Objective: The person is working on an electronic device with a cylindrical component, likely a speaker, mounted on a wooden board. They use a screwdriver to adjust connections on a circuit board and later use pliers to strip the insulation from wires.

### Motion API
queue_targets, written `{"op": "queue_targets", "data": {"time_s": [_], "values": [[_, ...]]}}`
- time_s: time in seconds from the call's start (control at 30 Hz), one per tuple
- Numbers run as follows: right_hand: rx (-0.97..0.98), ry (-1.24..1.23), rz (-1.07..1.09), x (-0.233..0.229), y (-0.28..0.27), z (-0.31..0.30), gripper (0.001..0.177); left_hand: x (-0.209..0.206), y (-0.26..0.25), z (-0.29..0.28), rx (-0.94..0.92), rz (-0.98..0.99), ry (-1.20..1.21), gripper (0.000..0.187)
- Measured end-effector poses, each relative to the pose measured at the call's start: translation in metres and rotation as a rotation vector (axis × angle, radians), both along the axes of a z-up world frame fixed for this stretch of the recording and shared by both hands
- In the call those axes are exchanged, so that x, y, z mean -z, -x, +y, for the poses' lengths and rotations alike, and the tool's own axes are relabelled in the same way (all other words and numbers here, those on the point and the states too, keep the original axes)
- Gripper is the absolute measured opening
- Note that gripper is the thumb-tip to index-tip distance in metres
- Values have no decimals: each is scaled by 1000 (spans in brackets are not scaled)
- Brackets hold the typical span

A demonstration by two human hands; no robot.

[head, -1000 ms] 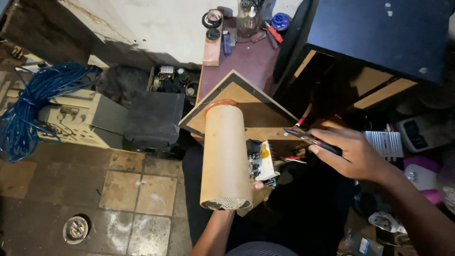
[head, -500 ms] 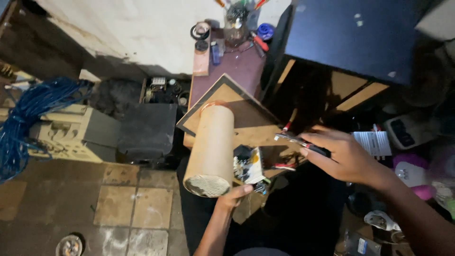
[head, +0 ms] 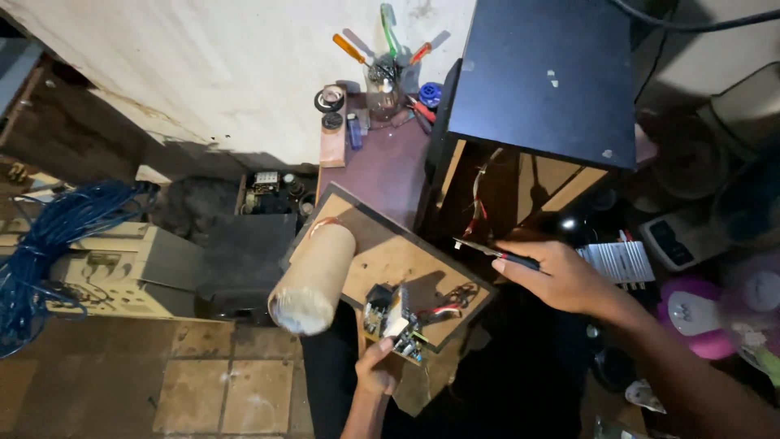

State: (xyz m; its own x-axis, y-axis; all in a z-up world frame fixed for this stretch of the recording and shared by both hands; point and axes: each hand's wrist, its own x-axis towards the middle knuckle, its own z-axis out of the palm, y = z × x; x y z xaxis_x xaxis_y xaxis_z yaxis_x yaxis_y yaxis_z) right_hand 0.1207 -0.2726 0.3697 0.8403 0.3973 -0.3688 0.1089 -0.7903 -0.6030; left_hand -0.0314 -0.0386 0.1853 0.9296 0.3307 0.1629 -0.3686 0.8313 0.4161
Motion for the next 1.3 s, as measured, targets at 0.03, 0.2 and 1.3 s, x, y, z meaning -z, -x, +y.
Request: {"op": "queue_targets", "data": {"time_s": [0.03, 0.2, 1.3], "values": [[52, 0, 53, 2, 0, 2, 64, -15, -2, 3, -9, 114, -28, 79], [166, -55, 122, 8, 4, 15, 62, -22, -22, 28, -57, 481, -11, 72], [283, -425, 84, 1, 19, 42, 20, -60, -61, 27, -174, 1217, -709, 98]]}}
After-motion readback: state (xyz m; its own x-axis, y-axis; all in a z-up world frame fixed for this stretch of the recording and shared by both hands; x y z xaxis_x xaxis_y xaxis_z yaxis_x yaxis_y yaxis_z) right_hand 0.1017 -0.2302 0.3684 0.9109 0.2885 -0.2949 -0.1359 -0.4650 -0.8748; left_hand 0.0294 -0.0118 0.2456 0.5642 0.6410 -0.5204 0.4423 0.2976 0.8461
